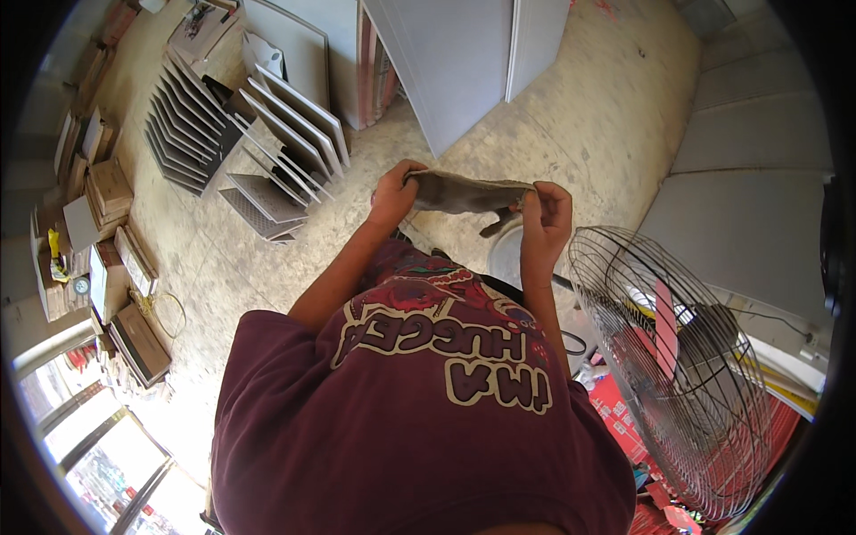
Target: The person wipes a large floor fan with a cloth and then wipes several flat building tiles and a piece of glass by hand.
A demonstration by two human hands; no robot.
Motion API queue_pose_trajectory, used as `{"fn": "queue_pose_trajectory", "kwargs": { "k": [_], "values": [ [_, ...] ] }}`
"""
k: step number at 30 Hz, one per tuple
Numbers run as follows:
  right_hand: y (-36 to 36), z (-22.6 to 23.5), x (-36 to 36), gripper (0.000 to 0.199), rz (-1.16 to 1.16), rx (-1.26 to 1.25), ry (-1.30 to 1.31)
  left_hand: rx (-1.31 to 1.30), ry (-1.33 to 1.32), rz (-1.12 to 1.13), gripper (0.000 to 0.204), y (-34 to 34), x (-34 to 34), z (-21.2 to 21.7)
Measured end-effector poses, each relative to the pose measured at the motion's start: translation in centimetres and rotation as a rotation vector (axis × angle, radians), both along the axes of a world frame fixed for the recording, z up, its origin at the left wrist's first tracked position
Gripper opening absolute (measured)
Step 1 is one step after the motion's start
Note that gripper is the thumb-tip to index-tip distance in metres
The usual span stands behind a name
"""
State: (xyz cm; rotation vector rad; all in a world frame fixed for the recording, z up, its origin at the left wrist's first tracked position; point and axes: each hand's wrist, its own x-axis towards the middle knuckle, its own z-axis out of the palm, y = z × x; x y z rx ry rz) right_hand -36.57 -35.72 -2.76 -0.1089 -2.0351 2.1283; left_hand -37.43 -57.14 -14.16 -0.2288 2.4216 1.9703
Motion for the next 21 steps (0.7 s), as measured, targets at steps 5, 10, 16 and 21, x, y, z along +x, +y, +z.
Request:
{"fn": "queue_pose_trajectory", "kwargs": {
  "k": [5,10,16,21],
  "values": [
    [-3.4,0.2,-3.6,0.022,0.094,-0.009,-0.077,0.018,0.041,0.086,0.020,-3.1,-2.0,-0.9],
    [-6.7,-0.7,-7.5,0.028,0.177,0.042,-0.105,0.048,-0.036,0.155,0.019,-6.6,-4.3,-1.3],
    [-10.2,-1.2,-12.0,0.033,0.281,0.268,-0.067,0.010,0.042,0.250,0.017,-10.8,-7.3,0.1],
    [-14.3,-0.2,-15.9,0.026,0.325,0.387,-0.063,0.024,0.011,0.356,0.017,-15.2,-9.0,0.1]
  ]
}}
